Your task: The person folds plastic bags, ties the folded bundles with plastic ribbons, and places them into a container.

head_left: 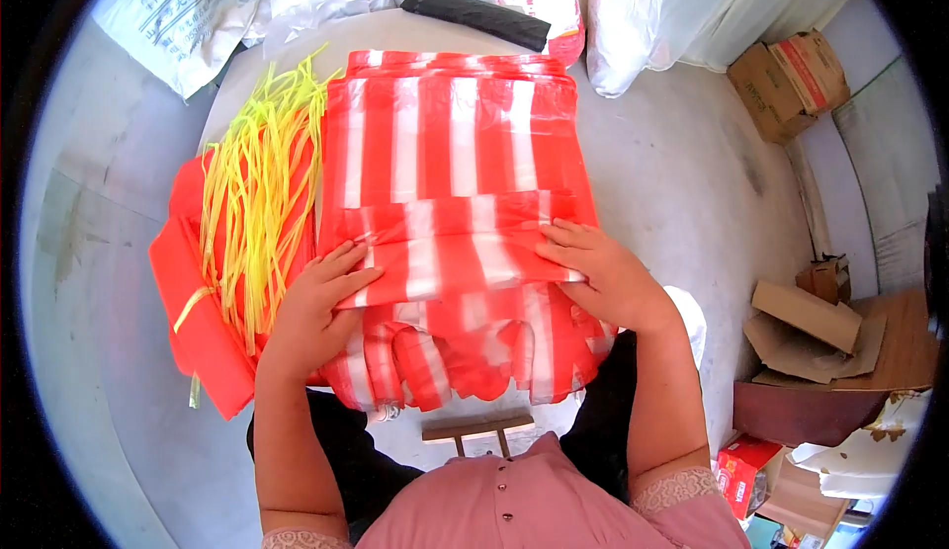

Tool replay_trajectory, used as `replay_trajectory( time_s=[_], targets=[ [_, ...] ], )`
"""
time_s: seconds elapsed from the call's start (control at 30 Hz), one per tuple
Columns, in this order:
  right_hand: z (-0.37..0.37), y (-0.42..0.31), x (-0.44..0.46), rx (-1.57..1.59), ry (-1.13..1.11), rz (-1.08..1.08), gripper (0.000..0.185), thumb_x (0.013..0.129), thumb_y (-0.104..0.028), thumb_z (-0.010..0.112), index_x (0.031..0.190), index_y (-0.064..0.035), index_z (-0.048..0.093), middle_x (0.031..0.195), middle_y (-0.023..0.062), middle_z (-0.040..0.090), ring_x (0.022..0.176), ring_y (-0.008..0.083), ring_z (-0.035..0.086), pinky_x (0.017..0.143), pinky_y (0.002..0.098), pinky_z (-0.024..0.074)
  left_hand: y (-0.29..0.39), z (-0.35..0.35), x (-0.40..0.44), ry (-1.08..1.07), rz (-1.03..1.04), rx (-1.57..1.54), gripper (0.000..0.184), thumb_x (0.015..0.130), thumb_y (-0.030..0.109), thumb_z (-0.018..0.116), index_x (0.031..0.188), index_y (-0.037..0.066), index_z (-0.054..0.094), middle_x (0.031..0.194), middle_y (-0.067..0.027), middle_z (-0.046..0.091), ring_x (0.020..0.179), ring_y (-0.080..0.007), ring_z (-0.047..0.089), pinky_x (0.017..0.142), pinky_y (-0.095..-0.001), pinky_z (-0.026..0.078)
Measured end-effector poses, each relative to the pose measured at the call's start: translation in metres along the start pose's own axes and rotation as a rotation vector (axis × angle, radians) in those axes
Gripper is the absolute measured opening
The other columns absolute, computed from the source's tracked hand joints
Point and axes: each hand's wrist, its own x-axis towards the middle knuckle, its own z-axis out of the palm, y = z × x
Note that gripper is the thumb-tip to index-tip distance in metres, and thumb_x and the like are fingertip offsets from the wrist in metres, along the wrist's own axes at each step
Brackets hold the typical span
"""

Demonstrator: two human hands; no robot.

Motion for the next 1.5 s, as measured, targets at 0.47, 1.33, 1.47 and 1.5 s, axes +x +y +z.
replay_trajectory(
  time_s=[0.47, 1.33, 1.47, 1.5],
  targets=[
    [0.016, 0.000, 0.029, 0.623, 0.618, 0.403, 0.039, 0.100, -0.016, 0.067, 0.135, 0.0022, 0.060, 0.123, 0.0124, 0.072, 0.107, 0.0192, 0.068, 0.095, 0.0317, 0.0521, -0.011, 0.010, 0.024, 0.506, -0.305, -0.242, 0.027, 0.096, 0.009, 0.071, 0.121, 0.000, 0.066, 0.103, -0.0105, 0.070, 0.093, -0.0202, 0.065, 0.084, -0.0339, 0.053],
    [0.043, -0.005, 0.028, -0.448, 0.191, -0.024, 0.047, 0.089, -0.002, 0.060, 0.136, -0.0063, 0.063, 0.145, 0.0131, 0.062, 0.137, 0.0331, 0.056, 0.112, 0.0448, 0.0475, 0.008, 0.058, 0.036, 0.120, 0.131, 0.634, 0.048, 0.093, 0.008, 0.055, 0.141, 0.007, 0.061, 0.153, -0.0146, 0.057, 0.144, -0.0298, 0.052, 0.118, -0.0459, 0.042],
    [0.028, 0.006, 0.020, -0.399, 0.132, 0.191, 0.049, 0.086, -0.003, 0.064, 0.135, -0.0057, 0.063, 0.142, 0.0140, 0.064, 0.134, 0.0328, 0.058, 0.110, 0.0440, 0.0497, 0.001, 0.046, 0.036, 0.227, 0.150, 0.630, 0.041, 0.090, 0.007, 0.059, 0.131, 0.007, 0.068, 0.139, -0.0139, 0.068, 0.130, -0.0328, 0.064, 0.108, -0.0448, 0.052],
    [0.023, 0.007, 0.018, -0.324, 0.164, 0.257, 0.048, 0.087, -0.003, 0.065, 0.135, -0.0047, 0.063, 0.142, 0.0140, 0.064, 0.133, 0.0322, 0.059, 0.109, 0.0437, 0.0499, 0.003, 0.044, 0.035, 0.225, 0.108, 0.578, 0.042, 0.089, 0.007, 0.061, 0.130, 0.007, 0.068, 0.136, -0.0137, 0.069, 0.126, -0.0341, 0.066, 0.105, -0.0452, 0.053]
  ],
)
